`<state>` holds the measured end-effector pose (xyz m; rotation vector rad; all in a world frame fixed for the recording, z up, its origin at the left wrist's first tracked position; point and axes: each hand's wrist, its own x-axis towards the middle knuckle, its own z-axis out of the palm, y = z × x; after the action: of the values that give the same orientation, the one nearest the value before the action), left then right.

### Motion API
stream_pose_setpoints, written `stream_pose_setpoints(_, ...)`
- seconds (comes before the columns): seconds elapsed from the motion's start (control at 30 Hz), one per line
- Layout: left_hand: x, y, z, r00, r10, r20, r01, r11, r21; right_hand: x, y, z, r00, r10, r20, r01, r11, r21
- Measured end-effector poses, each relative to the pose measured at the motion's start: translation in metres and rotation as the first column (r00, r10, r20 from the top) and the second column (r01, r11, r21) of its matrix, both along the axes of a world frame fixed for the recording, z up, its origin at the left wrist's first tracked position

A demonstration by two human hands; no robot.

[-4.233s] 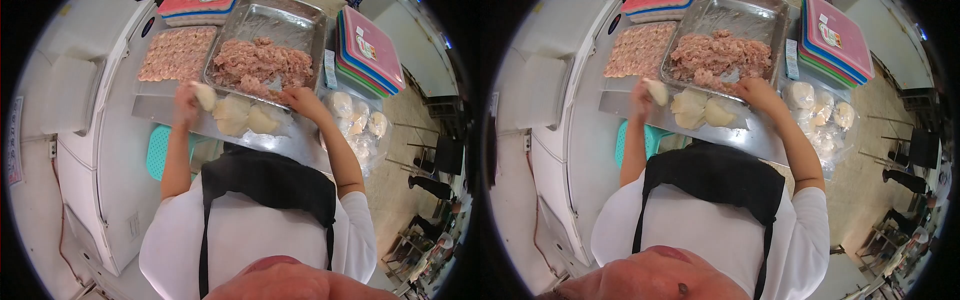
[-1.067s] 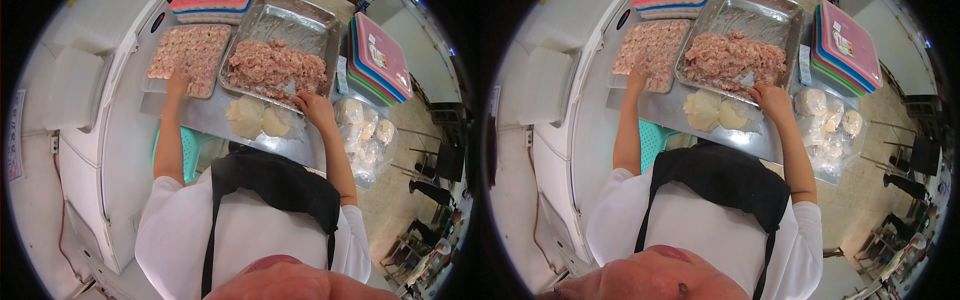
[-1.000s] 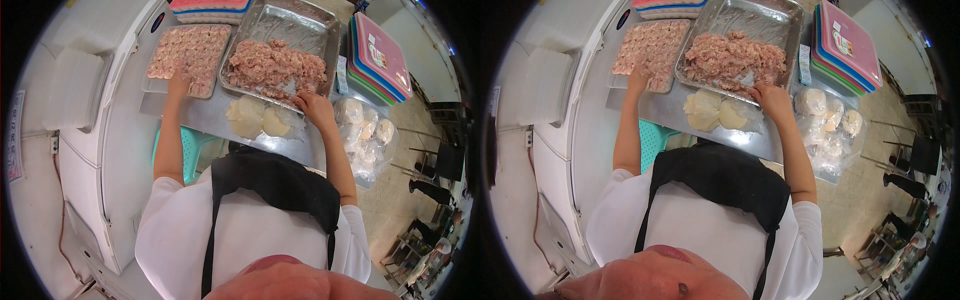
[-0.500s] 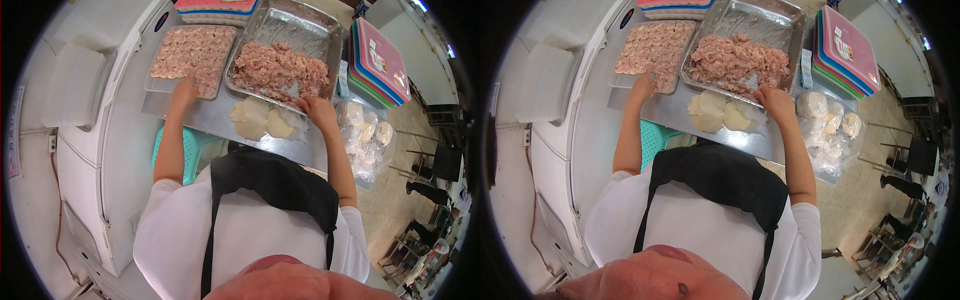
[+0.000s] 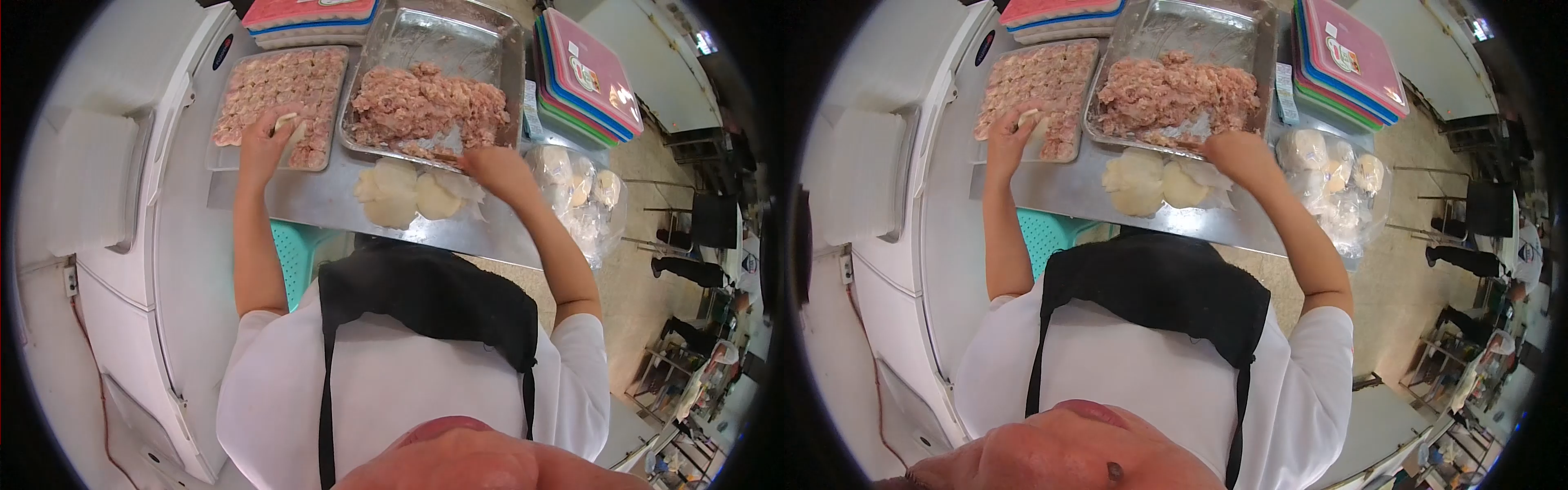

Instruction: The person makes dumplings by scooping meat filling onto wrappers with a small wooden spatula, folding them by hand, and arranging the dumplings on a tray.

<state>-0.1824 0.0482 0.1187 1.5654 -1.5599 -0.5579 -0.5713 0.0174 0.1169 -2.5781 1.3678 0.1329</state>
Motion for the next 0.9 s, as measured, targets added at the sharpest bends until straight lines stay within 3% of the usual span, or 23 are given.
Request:
stream_pose_setpoints(0.03,0.005,0.0,0.004,0.999,-0.026,-0.02,0.026,0.999,0.02,-0.004,-0.003,0.013,0.999,0.034,0.017,-0.034,0.999,-0.042)
stream_pose_setpoints(0.13,0.023,-0.003,0.023,0.893,0.069,-0.445,-0.137,0.983,-0.121,-0.011,-0.02,0.019,0.999,-0.046,-0.02,0.041,0.982,-0.185)
stream_pose_setpoints(0.17,0.03,-0.003,0.033,0.769,0.068,-0.635,-0.198,0.971,-0.137,-0.008,-0.019,0.015,0.993,-0.073,-0.095,0.053,0.977,-0.205)
stream_pose_setpoints(0.23,0.047,-0.005,0.05,0.419,0.008,-0.908,-0.316,0.939,-0.138,-0.007,-0.01,-0.009,0.992,0.029,-0.127,-0.048,0.988,-0.149)
stream_pose_setpoints(0.27,0.06,-0.006,0.046,0.381,-0.053,-0.923,-0.263,0.951,-0.163,-0.008,-0.005,-0.018,0.987,0.079,-0.143,-0.097,0.988,-0.122)
stream_pose_setpoints(0.33,0.086,-0.004,0.022,0.286,-0.166,-0.944,-0.163,0.962,-0.219,-0.005,0.001,0.002,0.988,-0.04,-0.148,0.023,0.993,-0.113)
stream_pose_setpoints(0.43,0.094,0.004,-0.015,0.62,0.134,-0.773,-0.135,0.989,0.064,-0.012,-0.007,0.024,0.987,-0.126,-0.099,0.117,0.989,-0.086)
stream_pose_setpoints(0.5,0.073,0.011,-0.02,0.92,0.271,-0.284,-0.205,0.949,0.24,-0.013,-0.014,0.032,0.984,-0.109,-0.141,0.096,0.99,-0.099)
stream_pose_setpoints(0.53,0.077,0.009,-0.036,0.976,0.154,-0.154,-0.114,0.964,0.241,-0.011,-0.016,0.034,0.983,-0.113,-0.144,0.097,0.989,-0.114)
stream_pose_setpoints(0.6,0.081,-0.001,-0.072,0.989,-0.102,0.109,0.068,0.958,0.279,-0.007,-0.019,0.038,0.981,-0.121,-0.148,0.1,0.984,-0.145)
stream_pose_setpoints(0.7,0.076,-0.017,-0.087,0.957,-0.21,0.199,0.12,0.915,0.385,0.004,-0.021,0.051,0.984,-0.142,-0.109,0.122,0.977,-0.173)
stream_pose_setpoints(0.8,0.073,-0.019,-0.087,0.996,-0.09,-0.011,0.087,0.916,0.392,0.002,-0.027,0.008,0.976,-0.079,-0.201,0.033,0.974,-0.225)
stream_pose_setpoints(0.83,0.075,-0.018,-0.089,0.994,-0.101,0.04,0.079,0.929,0.361,0.004,-0.016,-0.001,0.993,0.077,-0.087,-0.096,0.967,-0.238)
stream_pose_setpoints(0.9,0.082,-0.016,-0.094,0.983,-0.116,0.139,0.071,0.954,0.292,0.006,-0.012,0.003,0.984,-0.039,-0.172,0.013,0.988,-0.152)
